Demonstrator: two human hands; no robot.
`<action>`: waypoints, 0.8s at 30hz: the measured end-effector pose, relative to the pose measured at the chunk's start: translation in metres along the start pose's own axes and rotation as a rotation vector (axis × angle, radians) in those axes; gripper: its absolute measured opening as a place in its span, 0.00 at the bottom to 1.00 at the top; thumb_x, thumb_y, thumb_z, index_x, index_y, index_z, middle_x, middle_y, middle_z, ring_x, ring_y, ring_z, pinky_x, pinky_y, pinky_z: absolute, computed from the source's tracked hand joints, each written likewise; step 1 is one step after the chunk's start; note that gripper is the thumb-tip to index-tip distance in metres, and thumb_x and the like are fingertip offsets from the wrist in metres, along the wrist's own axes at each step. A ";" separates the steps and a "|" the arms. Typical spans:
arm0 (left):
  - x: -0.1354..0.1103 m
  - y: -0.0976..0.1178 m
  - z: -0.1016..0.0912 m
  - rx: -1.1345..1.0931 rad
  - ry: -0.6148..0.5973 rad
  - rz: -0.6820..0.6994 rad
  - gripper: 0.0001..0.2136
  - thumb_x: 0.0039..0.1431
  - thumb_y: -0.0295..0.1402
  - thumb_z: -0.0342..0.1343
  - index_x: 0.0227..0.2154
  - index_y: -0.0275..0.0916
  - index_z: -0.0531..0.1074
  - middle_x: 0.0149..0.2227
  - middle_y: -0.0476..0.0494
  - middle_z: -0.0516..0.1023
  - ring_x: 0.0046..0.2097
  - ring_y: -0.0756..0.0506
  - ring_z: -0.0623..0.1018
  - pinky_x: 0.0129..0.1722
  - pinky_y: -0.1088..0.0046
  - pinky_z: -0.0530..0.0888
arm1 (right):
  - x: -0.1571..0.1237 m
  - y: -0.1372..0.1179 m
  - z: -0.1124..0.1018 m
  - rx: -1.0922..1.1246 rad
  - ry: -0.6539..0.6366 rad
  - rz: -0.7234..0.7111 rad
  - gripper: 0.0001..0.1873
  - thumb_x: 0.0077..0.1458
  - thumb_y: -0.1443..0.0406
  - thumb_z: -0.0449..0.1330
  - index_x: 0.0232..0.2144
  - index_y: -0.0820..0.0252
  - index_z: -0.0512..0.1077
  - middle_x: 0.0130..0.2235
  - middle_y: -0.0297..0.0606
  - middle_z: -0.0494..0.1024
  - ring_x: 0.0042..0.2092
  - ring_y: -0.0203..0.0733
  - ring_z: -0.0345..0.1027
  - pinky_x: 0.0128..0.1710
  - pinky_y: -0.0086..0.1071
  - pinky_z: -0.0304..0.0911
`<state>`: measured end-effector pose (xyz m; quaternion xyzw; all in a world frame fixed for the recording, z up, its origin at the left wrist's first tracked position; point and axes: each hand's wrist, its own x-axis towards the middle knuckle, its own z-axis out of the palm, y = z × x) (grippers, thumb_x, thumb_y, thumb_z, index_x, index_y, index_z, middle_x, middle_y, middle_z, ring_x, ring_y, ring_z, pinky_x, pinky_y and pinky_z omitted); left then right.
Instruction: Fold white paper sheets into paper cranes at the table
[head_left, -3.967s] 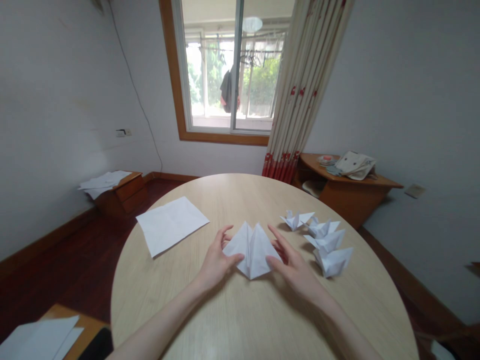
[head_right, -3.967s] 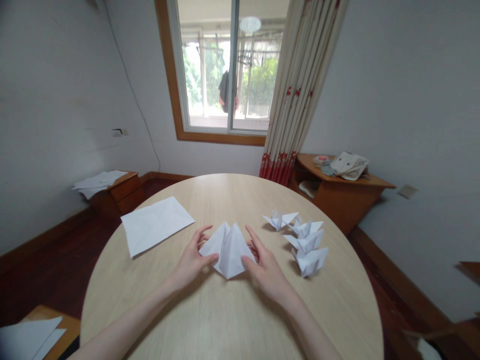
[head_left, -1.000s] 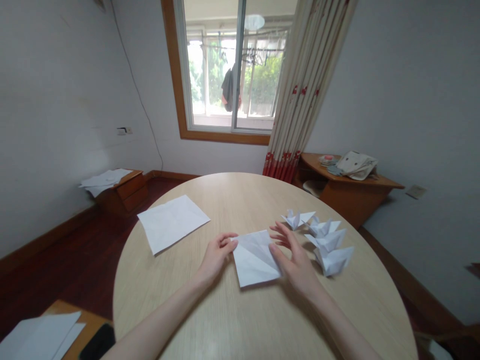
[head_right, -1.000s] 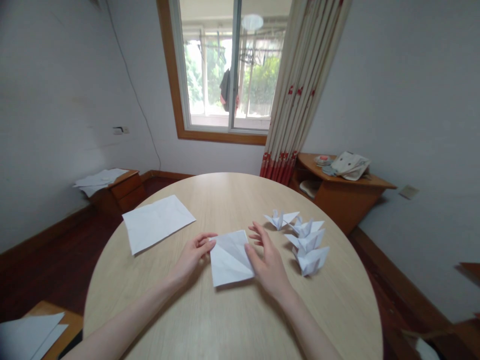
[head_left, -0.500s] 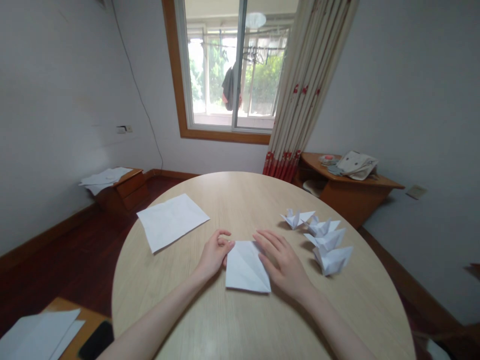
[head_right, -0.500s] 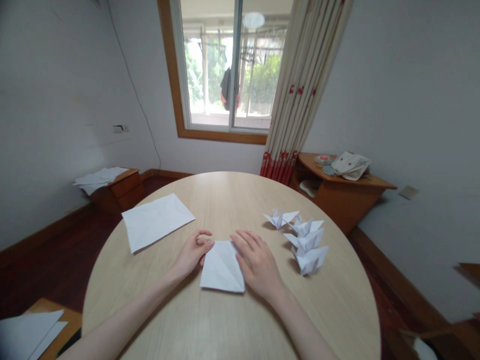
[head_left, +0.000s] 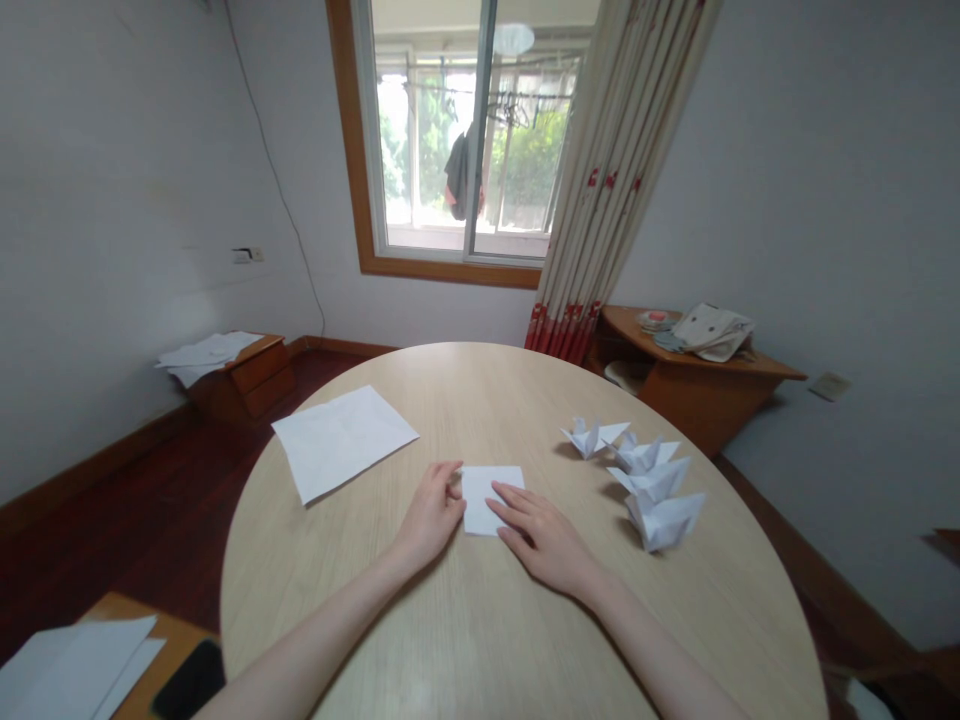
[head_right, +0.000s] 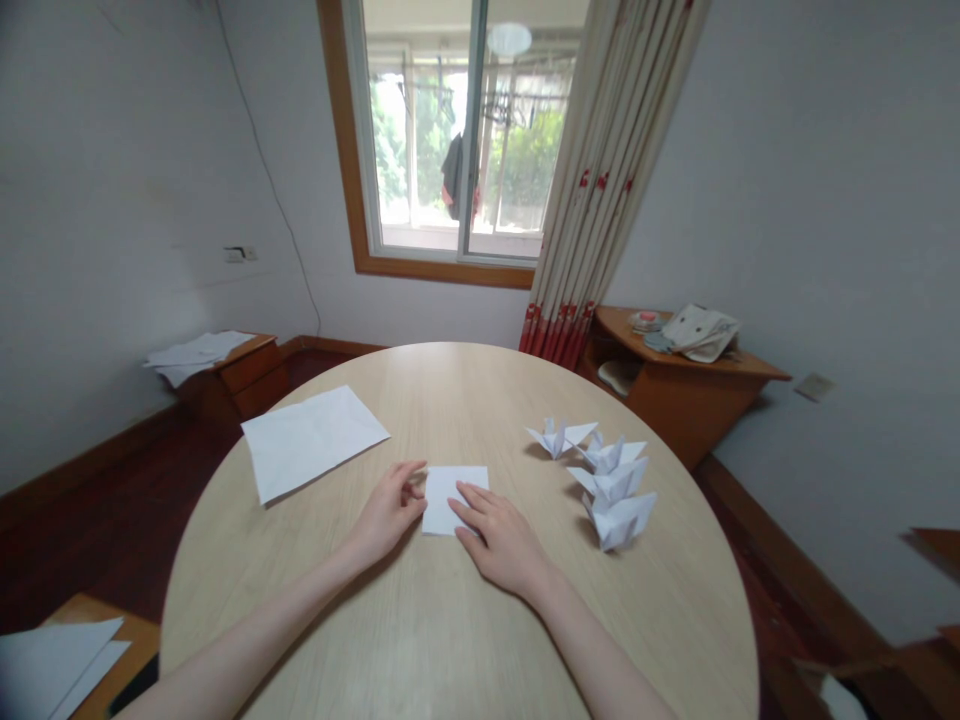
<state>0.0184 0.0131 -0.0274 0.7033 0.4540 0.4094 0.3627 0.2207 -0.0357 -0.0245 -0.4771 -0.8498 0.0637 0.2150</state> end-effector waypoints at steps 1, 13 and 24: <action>-0.001 0.001 0.000 0.041 -0.019 0.038 0.19 0.50 0.18 0.51 0.47 0.35 0.70 0.46 0.41 0.73 0.38 0.48 0.76 0.42 0.71 0.73 | 0.000 0.001 0.001 0.000 -0.002 0.016 0.21 0.61 0.64 0.54 0.57 0.56 0.67 0.61 0.45 0.65 0.61 0.49 0.59 0.58 0.49 0.59; -0.008 0.023 -0.010 0.635 -0.316 0.203 0.16 0.64 0.29 0.48 0.53 0.36 0.67 0.56 0.37 0.71 0.55 0.39 0.73 0.54 0.62 0.69 | 0.014 0.003 0.001 0.114 0.112 0.082 0.18 0.64 0.64 0.48 0.47 0.56 0.76 0.49 0.42 0.77 0.50 0.47 0.67 0.52 0.45 0.64; -0.003 0.022 -0.021 0.723 -0.448 0.257 0.26 0.58 0.15 0.41 0.59 0.36 0.60 0.62 0.37 0.64 0.61 0.43 0.67 0.59 0.66 0.65 | 0.023 0.020 0.001 0.214 0.136 -0.045 0.14 0.58 0.70 0.53 0.39 0.58 0.78 0.42 0.41 0.81 0.52 0.48 0.68 0.52 0.46 0.65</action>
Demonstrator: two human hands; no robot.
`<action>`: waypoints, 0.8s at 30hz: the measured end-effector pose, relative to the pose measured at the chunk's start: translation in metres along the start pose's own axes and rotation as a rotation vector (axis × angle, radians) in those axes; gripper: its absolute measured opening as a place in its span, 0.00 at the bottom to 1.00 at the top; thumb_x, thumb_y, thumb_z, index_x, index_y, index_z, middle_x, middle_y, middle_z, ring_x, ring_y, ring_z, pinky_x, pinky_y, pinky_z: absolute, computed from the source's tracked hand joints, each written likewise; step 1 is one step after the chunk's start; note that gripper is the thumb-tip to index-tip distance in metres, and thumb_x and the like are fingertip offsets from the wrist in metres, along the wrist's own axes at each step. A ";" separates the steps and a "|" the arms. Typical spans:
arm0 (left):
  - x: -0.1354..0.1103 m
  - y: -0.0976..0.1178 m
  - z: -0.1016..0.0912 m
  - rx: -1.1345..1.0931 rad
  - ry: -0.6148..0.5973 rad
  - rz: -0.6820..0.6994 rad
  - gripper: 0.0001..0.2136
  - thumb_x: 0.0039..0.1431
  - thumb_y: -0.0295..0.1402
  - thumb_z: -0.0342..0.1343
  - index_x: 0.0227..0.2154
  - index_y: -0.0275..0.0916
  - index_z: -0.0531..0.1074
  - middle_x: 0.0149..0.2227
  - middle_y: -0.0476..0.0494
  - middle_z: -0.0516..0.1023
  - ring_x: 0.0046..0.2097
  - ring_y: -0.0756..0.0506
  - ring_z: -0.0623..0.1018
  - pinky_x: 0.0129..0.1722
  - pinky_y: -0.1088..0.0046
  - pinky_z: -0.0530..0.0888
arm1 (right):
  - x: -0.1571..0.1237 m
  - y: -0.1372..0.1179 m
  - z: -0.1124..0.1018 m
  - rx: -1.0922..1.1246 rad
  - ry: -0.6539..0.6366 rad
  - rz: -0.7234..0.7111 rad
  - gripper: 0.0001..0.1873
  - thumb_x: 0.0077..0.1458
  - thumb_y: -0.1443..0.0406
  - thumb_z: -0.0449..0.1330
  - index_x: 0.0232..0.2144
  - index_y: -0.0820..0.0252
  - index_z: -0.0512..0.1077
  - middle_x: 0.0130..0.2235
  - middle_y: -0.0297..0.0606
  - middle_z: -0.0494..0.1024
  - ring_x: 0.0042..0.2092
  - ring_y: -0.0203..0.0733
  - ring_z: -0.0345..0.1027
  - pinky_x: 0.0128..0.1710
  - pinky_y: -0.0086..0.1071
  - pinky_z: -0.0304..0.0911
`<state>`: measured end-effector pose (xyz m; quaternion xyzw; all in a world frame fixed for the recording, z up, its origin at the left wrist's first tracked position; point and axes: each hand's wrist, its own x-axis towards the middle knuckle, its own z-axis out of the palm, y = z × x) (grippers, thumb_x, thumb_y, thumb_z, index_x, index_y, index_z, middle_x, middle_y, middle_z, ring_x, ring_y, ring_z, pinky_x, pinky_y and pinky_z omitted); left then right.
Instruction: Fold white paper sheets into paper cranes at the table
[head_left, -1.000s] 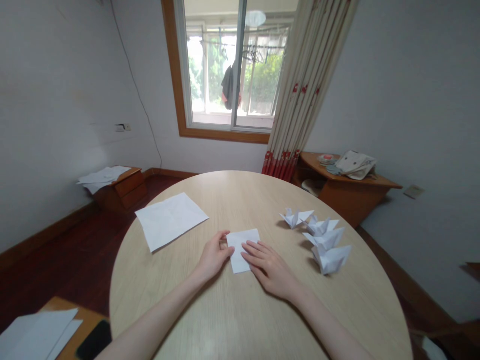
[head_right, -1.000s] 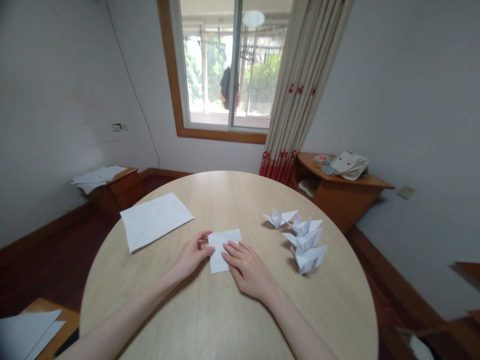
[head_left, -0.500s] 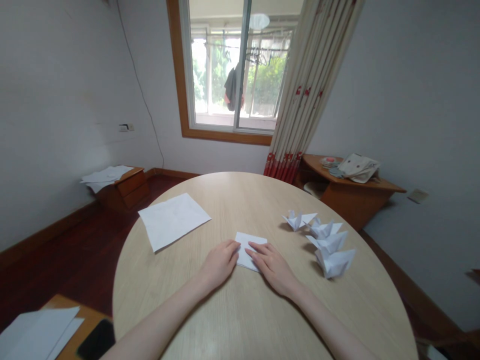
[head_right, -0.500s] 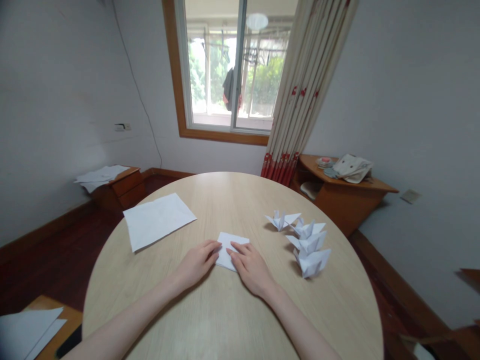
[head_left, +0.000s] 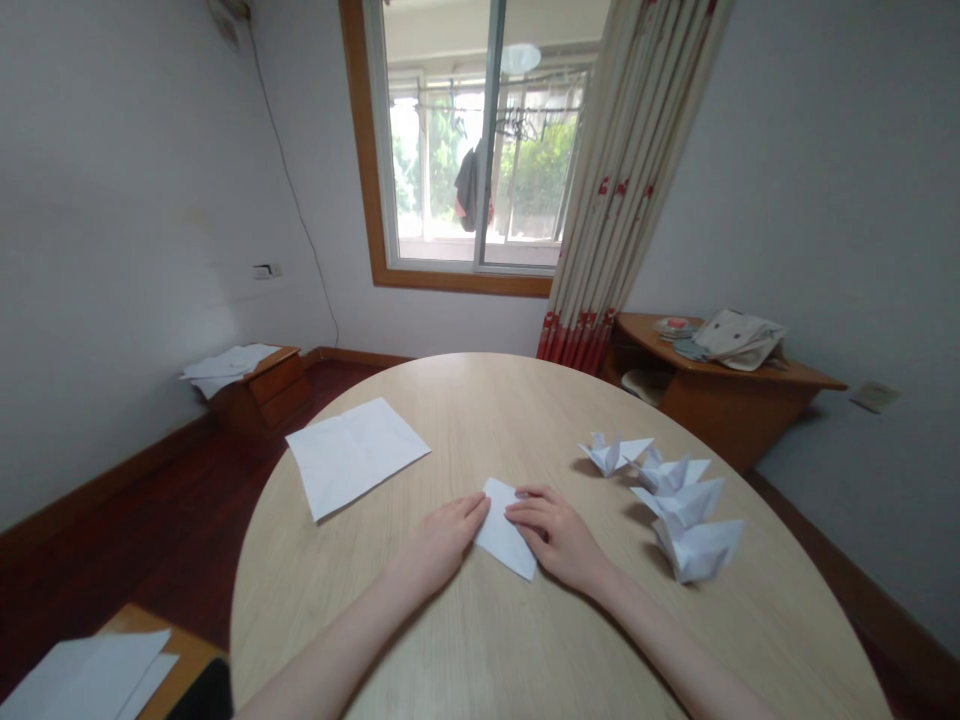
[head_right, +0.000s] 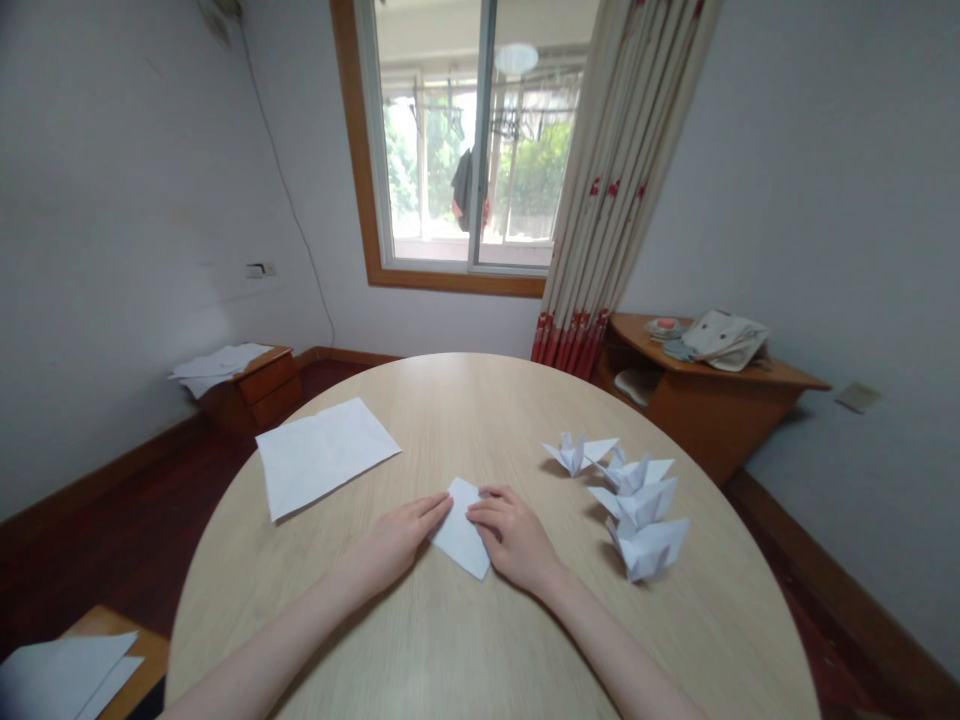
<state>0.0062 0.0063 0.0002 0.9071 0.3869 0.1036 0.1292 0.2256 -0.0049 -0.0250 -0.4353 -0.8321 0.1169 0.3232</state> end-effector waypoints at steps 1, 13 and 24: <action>0.000 0.000 -0.001 -0.012 -0.009 -0.005 0.27 0.58 0.15 0.41 0.60 0.37 0.60 0.62 0.38 0.63 0.61 0.44 0.66 0.59 0.66 0.65 | -0.001 -0.001 0.000 -0.004 -0.016 0.004 0.15 0.58 0.69 0.53 0.40 0.59 0.78 0.43 0.42 0.80 0.55 0.49 0.66 0.54 0.46 0.64; 0.005 -0.009 0.032 -0.098 0.029 0.011 0.35 0.50 0.15 0.42 0.64 0.39 0.54 0.66 0.39 0.52 0.61 0.42 0.66 0.56 0.64 0.69 | -0.008 -0.011 0.003 -0.178 -0.263 0.093 0.25 0.63 0.66 0.46 0.61 0.67 0.59 0.64 0.49 0.56 0.65 0.48 0.48 0.63 0.51 0.50; 0.010 -0.011 0.000 -0.127 -0.046 0.068 0.25 0.61 0.40 0.56 0.59 0.40 0.63 0.63 0.38 0.61 0.60 0.40 0.67 0.59 0.64 0.65 | -0.010 -0.013 -0.016 -0.153 -0.376 0.130 0.36 0.56 0.54 0.61 0.62 0.62 0.58 0.64 0.50 0.55 0.64 0.52 0.51 0.62 0.47 0.53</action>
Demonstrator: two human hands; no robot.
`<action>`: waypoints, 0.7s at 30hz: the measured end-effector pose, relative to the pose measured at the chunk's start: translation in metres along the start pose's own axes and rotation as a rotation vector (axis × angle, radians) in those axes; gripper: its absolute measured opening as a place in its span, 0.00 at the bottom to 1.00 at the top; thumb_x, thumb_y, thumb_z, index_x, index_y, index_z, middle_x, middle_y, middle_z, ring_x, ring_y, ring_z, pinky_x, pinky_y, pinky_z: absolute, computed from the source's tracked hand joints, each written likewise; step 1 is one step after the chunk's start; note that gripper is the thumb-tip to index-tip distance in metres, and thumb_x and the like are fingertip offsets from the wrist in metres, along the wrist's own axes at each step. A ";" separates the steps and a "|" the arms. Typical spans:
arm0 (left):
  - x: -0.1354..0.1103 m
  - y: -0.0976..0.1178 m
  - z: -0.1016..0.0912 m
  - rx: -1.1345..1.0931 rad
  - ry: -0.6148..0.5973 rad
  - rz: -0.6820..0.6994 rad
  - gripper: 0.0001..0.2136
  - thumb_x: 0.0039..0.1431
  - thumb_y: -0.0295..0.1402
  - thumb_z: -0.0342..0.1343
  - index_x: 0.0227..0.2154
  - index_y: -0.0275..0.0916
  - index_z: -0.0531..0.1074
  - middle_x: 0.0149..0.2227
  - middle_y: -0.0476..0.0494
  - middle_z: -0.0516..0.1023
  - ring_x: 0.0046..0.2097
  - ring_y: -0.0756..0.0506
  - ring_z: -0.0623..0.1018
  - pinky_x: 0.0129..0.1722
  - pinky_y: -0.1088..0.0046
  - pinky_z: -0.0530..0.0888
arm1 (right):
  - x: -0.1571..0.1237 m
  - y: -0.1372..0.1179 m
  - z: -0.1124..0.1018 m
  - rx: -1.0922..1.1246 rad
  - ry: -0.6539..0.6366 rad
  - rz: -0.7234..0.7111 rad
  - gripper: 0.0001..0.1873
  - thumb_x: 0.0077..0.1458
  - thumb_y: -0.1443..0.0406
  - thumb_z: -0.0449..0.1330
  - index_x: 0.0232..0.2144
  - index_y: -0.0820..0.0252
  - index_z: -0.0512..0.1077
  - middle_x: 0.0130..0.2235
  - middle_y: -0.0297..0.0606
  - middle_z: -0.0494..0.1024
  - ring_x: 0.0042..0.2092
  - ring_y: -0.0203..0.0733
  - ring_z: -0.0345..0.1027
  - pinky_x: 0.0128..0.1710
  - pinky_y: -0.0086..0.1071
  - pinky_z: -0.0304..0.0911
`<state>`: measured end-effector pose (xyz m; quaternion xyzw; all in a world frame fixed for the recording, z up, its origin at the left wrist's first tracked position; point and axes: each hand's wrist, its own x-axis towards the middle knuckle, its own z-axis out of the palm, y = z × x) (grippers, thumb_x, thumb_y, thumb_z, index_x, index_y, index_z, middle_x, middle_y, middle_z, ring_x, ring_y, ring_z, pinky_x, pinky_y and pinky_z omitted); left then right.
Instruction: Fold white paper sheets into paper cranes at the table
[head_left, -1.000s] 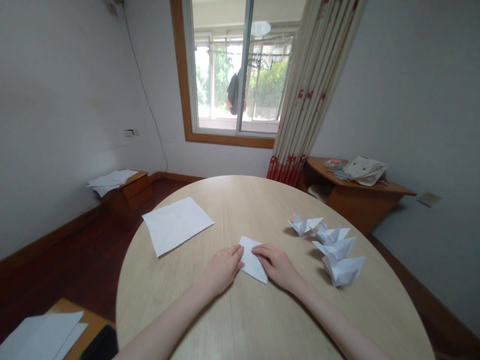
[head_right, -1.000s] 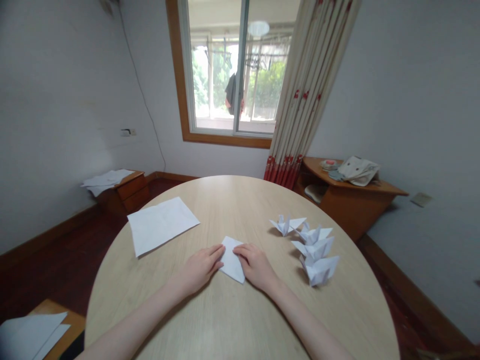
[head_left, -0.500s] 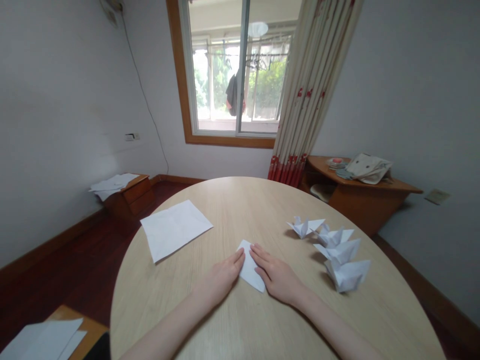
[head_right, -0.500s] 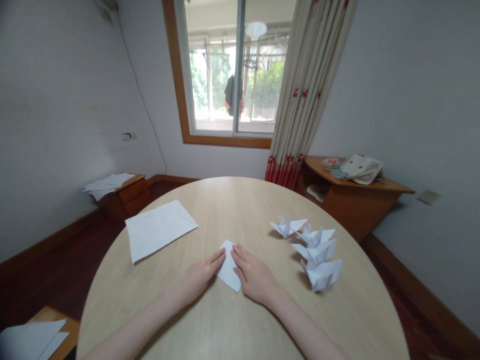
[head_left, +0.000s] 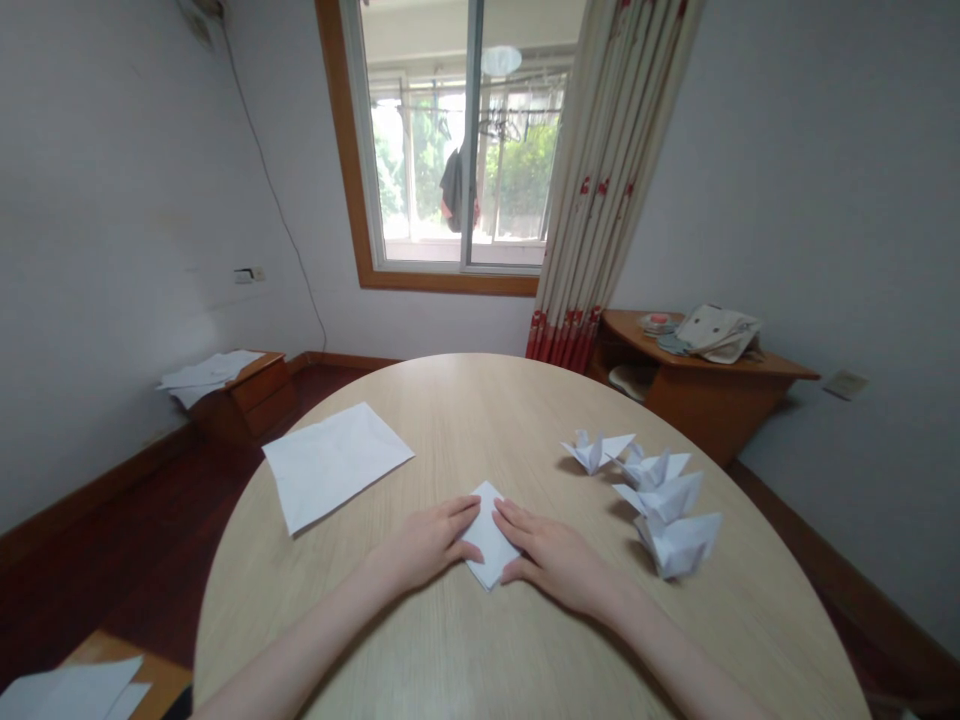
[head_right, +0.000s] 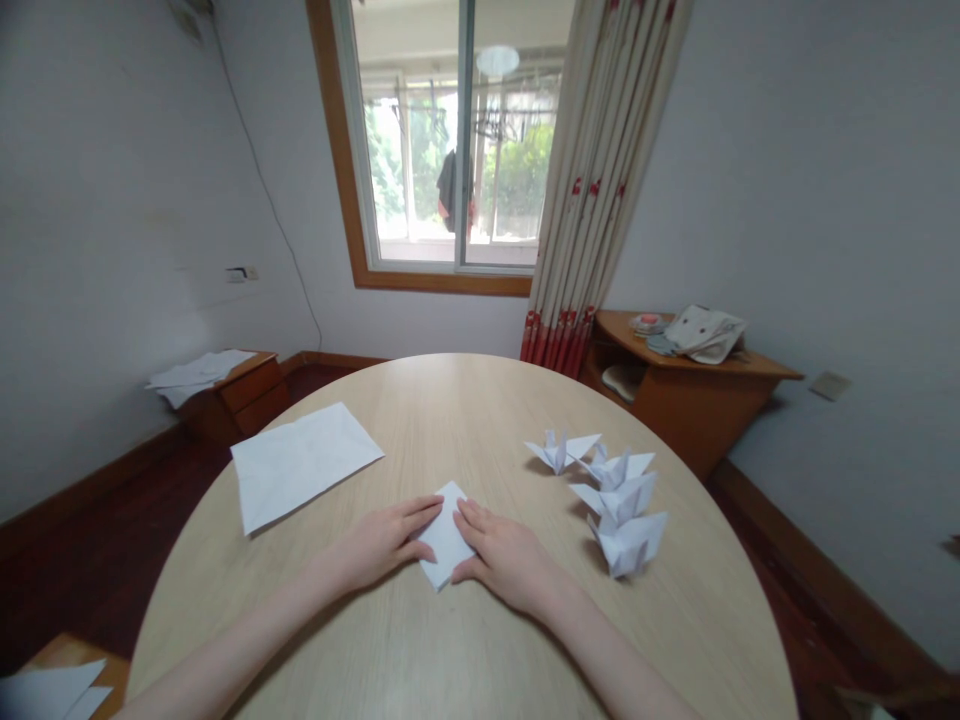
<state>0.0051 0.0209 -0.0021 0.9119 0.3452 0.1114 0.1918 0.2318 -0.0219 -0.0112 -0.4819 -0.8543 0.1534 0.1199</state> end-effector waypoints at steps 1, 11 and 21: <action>-0.002 -0.002 0.000 -0.013 0.003 0.011 0.28 0.58 0.42 0.59 0.60 0.40 0.62 0.63 0.38 0.61 0.61 0.40 0.67 0.59 0.64 0.65 | 0.000 0.001 0.001 0.000 0.016 -0.014 0.37 0.55 0.53 0.62 0.62 0.61 0.58 0.64 0.50 0.56 0.64 0.53 0.52 0.62 0.47 0.54; -0.007 -0.006 0.003 -0.027 0.042 0.086 0.34 0.52 0.47 0.62 0.60 0.41 0.62 0.61 0.36 0.64 0.60 0.39 0.68 0.58 0.62 0.66 | -0.003 0.000 0.001 0.023 0.011 -0.005 0.37 0.55 0.51 0.60 0.62 0.57 0.58 0.64 0.48 0.56 0.64 0.52 0.52 0.62 0.47 0.54; -0.010 0.002 0.000 0.013 0.059 0.140 0.37 0.50 0.50 0.63 0.60 0.38 0.61 0.61 0.32 0.64 0.60 0.37 0.67 0.59 0.60 0.65 | -0.005 0.001 0.003 0.036 0.000 -0.012 0.35 0.58 0.51 0.57 0.62 0.59 0.57 0.64 0.49 0.55 0.64 0.51 0.51 0.63 0.47 0.52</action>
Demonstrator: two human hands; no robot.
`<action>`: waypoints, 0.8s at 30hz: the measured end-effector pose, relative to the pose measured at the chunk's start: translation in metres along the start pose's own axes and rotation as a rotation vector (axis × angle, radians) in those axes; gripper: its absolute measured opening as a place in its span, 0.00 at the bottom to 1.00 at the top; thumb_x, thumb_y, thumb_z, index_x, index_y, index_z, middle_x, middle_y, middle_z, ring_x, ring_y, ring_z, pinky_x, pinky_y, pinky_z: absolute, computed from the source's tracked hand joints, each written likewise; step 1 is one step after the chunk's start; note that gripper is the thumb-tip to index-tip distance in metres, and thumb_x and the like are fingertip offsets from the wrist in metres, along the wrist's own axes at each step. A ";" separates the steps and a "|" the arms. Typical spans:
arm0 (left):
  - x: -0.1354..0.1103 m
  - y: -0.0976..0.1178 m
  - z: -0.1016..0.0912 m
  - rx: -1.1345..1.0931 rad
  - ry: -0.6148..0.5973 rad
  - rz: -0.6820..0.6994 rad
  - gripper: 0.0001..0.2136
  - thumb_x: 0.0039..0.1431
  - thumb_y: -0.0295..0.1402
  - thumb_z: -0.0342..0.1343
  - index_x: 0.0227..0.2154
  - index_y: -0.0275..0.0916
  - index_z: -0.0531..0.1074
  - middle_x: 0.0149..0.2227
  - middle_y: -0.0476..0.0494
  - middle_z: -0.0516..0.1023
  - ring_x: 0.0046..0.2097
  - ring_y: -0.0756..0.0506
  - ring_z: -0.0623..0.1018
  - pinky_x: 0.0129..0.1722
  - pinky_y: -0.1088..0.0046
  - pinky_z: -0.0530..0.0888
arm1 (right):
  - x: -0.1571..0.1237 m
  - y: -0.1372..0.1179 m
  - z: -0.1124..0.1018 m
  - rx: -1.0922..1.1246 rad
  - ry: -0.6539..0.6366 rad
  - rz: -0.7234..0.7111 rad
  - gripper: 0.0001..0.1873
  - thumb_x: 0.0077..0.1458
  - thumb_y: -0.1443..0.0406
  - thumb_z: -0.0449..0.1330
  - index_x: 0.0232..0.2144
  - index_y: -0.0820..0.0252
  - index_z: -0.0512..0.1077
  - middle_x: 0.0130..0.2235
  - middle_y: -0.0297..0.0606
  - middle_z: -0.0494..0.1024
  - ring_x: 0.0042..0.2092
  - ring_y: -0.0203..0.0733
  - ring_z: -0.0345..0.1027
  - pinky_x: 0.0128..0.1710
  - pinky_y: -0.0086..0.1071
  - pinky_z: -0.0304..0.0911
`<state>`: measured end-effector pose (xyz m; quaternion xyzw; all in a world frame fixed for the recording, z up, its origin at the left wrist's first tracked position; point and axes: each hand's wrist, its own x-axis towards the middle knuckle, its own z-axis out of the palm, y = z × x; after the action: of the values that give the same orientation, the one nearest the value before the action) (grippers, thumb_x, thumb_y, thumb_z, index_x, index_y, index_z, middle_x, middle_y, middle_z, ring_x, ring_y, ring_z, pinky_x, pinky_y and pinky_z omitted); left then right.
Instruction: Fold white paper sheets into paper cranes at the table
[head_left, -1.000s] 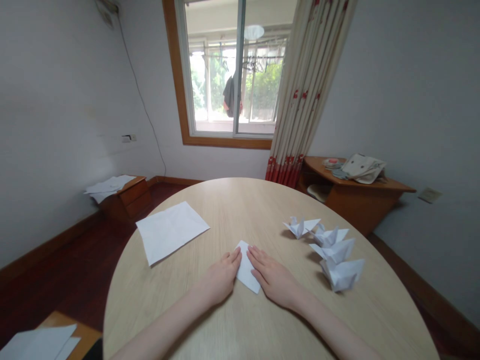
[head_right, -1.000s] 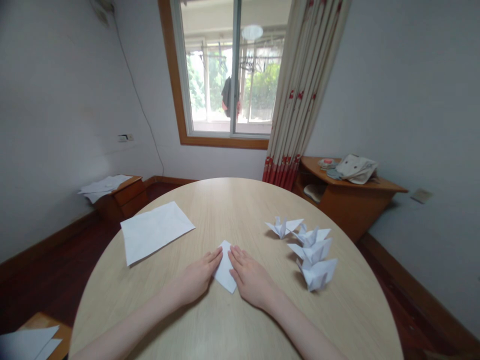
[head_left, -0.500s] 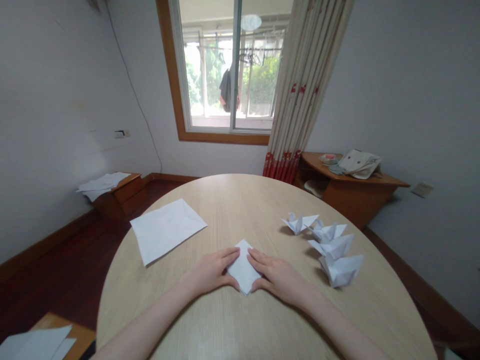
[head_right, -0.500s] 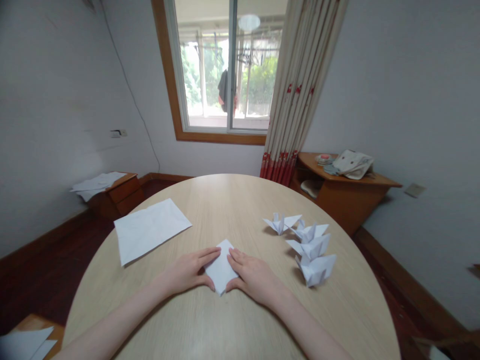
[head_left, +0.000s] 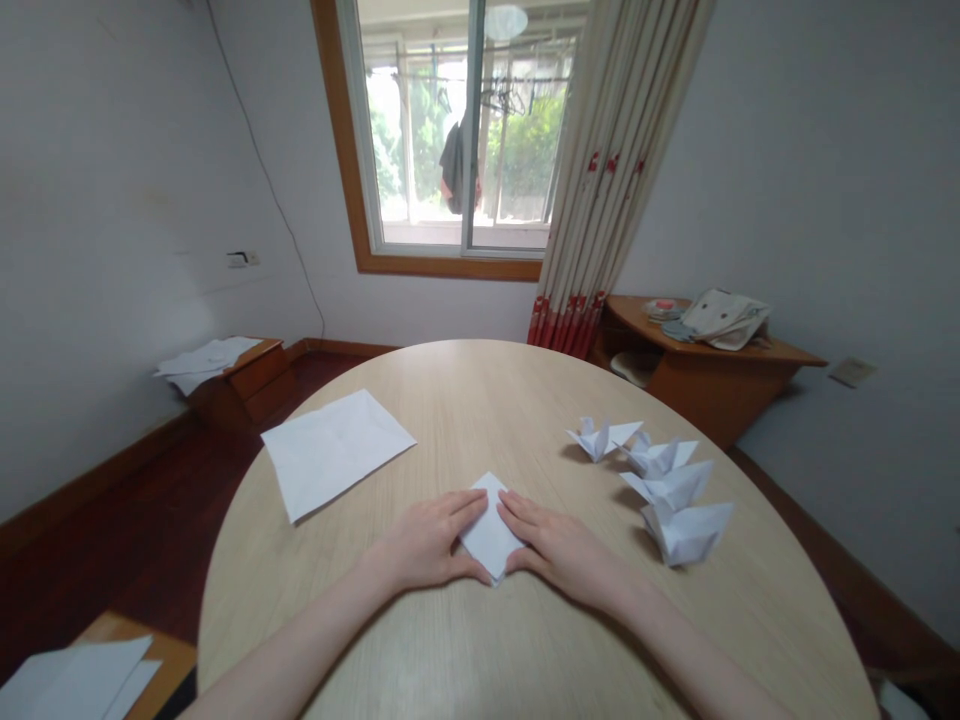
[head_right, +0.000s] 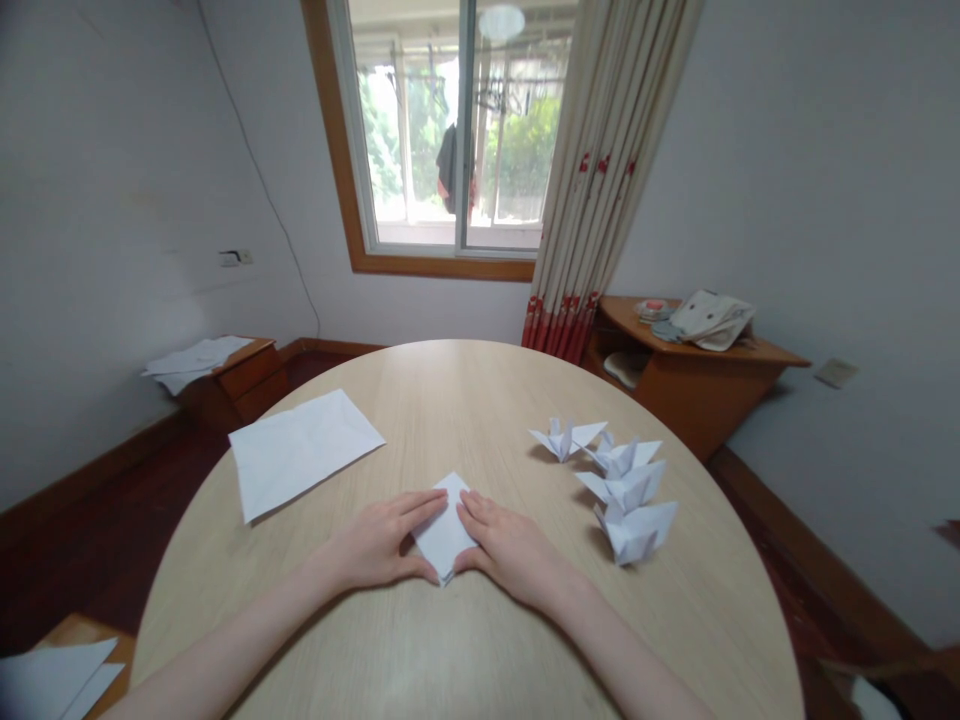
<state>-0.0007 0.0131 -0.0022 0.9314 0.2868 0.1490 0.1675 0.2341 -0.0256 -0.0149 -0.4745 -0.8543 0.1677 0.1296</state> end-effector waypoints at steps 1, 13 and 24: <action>0.000 0.001 0.000 0.008 -0.001 0.003 0.37 0.50 0.50 0.62 0.60 0.39 0.60 0.61 0.33 0.64 0.60 0.37 0.67 0.59 0.60 0.65 | 0.000 0.000 -0.001 0.000 0.003 -0.004 0.35 0.58 0.51 0.57 0.62 0.60 0.57 0.64 0.49 0.55 0.64 0.51 0.51 0.63 0.46 0.53; -0.003 0.000 0.004 0.065 0.116 0.060 0.22 0.59 0.33 0.51 0.57 0.39 0.64 0.56 0.37 0.71 0.56 0.39 0.71 0.55 0.62 0.69 | 0.003 -0.003 -0.002 -0.103 0.132 -0.069 0.22 0.65 0.55 0.50 0.57 0.56 0.67 0.56 0.45 0.72 0.57 0.50 0.65 0.55 0.45 0.64; 0.001 -0.008 0.014 -0.045 0.248 0.033 0.19 0.63 0.26 0.44 0.57 0.41 0.56 0.61 0.38 0.63 0.59 0.44 0.68 0.57 0.63 0.69 | 0.002 -0.009 -0.002 -0.124 0.439 -0.180 0.19 0.67 0.64 0.41 0.53 0.58 0.67 0.46 0.46 0.79 0.46 0.46 0.74 0.44 0.38 0.70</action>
<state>0.0014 0.0164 -0.0175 0.9064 0.2864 0.2724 0.1491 0.2268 -0.0279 -0.0090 -0.4285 -0.8533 -0.0046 0.2972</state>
